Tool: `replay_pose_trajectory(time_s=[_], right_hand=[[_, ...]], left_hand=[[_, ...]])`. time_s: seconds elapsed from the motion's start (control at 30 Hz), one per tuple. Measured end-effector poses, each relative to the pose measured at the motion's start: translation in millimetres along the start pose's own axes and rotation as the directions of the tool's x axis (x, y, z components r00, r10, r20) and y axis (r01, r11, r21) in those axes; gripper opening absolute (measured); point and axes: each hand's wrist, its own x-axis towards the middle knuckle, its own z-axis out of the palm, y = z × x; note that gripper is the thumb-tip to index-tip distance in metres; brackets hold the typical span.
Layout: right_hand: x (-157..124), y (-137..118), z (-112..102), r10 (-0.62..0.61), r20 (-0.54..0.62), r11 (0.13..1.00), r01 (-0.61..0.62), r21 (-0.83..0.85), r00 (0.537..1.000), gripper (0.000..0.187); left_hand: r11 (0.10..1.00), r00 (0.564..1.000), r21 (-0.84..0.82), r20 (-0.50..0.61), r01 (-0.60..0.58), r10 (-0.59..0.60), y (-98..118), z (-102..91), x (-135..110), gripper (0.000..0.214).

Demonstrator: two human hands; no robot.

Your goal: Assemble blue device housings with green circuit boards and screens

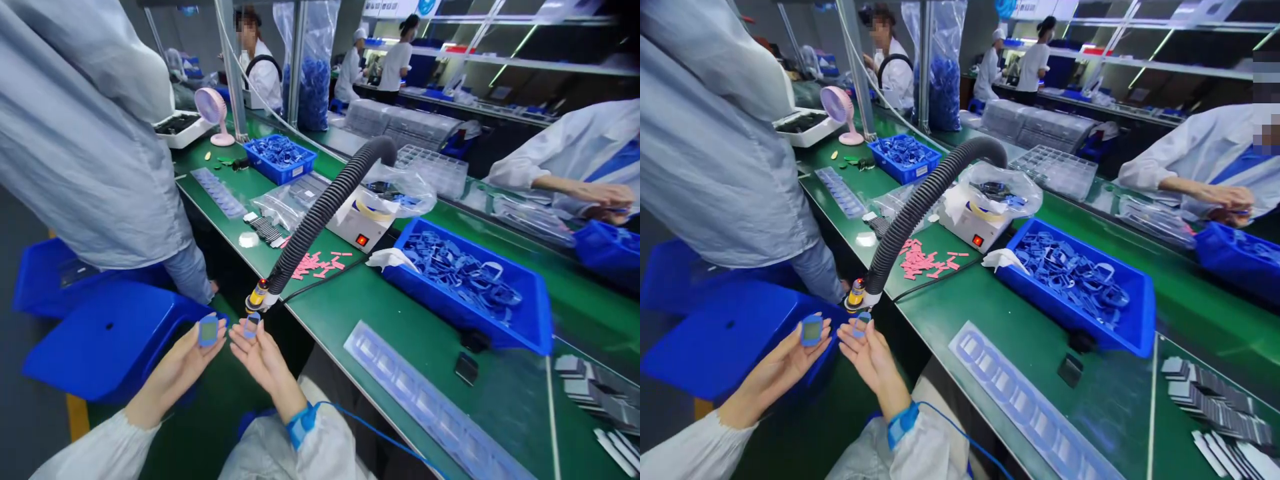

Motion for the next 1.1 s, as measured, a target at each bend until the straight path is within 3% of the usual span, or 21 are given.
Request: replay_pose_trajectory(time_s=[0.17, 0.27, 0.33, 0.4, 0.53, 0.67, 0.77, 0.87, 1.03, 1.1], right_hand=[[-16, 12, -35, -0.011, -0.107, 1.0, 0.009, -0.027, 0.994, 0.029], [-17, 13, -40, -0.065, -0.156, 0.998, 0.061, -0.027, 0.986, 0.029], [-14, 8, -31, -0.094, -0.153, 0.996, 0.091, -0.025, 0.984, 0.029], [-8, 0, -16, -0.104, -0.121, 0.995, 0.103, -0.021, 0.987, 0.029], [-3, -14, 14, -0.067, -0.034, 0.997, 0.065, -0.04, 0.997, 0.035], [-15, -12, 22, 0.029, -0.025, 0.994, -0.031, -0.106, 0.999, 0.048], [-45, -11, 14, -0.011, -0.099, 0.994, 0.0, -0.106, 0.995, 0.054], [-94, -17, 5, -0.086, -0.168, 0.994, 0.072, -0.085, 0.982, 0.049], [-187, -35, 1, -0.231, -0.287, 0.972, 0.233, -0.028, 0.93, 0.043], [-218, -45, 7, -0.312, -0.287, 0.941, 0.336, 0.037, 0.906, 0.044]], left_hand=[[0.994, 0.992, 0.019, 0.071, 0.105, -0.106, -33, 35.4, 35, 0.03], [0.98, 0.976, 0.057, 0.098, 0.191, -0.196, -55, 46.3, 34, 0.029], [0.975, 0.971, 0.07, 0.091, 0.213, -0.219, -57, 41.5, 23, 0.028], [0.98, 0.979, 0.068, 0.063, 0.188, -0.193, -48, 28.0, 7, 0.03], [0.996, 0.997, 0.066, -0.027, 0.067, -0.066, -10, -3.2, -15, 0.044], [0.997, 0.992, 0.054, -0.112, -0.058, 0.063, 8, -3.9, -6, 0.042], [0.997, 0.996, 0.071, -0.094, 0.005, 0.002, -9, 18.5, 13, 0.039], [0.987, 0.993, 0.114, -0.053, 0.112, -0.107, -40, 45.6, 21, 0.039], [0.947, 0.964, 0.193, 0.025, 0.256, -0.265, -86, 78.5, -17, 0.035], [0.906, 0.921, 0.242, 0.094, 0.347, -0.378, -100, 89.9, -41, 0.03]])
